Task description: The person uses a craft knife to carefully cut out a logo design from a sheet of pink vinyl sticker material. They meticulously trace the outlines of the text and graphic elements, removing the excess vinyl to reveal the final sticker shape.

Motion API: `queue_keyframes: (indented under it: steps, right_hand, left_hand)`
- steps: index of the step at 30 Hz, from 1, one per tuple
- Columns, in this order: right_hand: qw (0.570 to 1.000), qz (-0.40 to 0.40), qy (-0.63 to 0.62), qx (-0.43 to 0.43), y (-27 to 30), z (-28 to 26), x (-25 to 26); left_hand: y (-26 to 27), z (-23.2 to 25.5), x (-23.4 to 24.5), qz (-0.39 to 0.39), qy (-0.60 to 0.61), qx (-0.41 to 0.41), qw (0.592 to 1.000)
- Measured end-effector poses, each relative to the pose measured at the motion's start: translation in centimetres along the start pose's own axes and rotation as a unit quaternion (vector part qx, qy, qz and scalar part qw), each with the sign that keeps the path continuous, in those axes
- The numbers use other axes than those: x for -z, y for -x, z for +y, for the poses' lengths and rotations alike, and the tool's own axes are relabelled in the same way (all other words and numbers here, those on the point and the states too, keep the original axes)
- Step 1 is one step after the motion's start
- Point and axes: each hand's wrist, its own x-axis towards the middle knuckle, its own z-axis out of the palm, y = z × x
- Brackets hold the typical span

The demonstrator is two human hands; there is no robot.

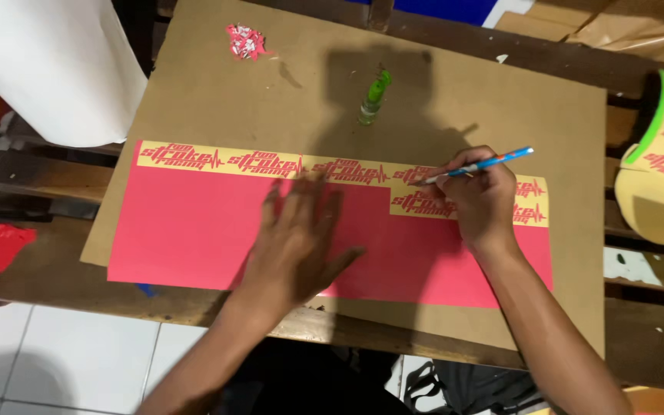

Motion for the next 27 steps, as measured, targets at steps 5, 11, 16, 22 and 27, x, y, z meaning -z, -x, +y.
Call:
queue_keyframes:
  steps: [5,11,16,22,27]
  right_hand:
    - [0.993,-0.046,0.112,0.007,-1.8,2.4,-0.9]
    - [0.997,-0.069,0.042,-0.006,-1.7,2.8,-1.2]
    - [0.996,-0.069,0.06,0.02,-1.9,3.4,-0.8]
    - [0.993,-0.065,0.09,0.027,-2.3,3.9,-0.4]
    - [0.993,-0.067,0.098,0.011,-1.8,3.3,-0.9]
  left_hand:
    - [-4.2,-2.1,-5.0,-0.114,-0.019,-0.151,0.982]
    - [-5.7,-5.4,-6.4,-0.067,0.127,-0.274,0.951]
    - [-5.5,-5.6,-7.1,-0.028,0.14,-0.289,0.947]
    - [-5.6,-6.2,-7.2,-0.008,0.173,-0.296,0.939]
    - [-5.4,-6.3,-8.4,0.006,0.166,-0.292,0.942]
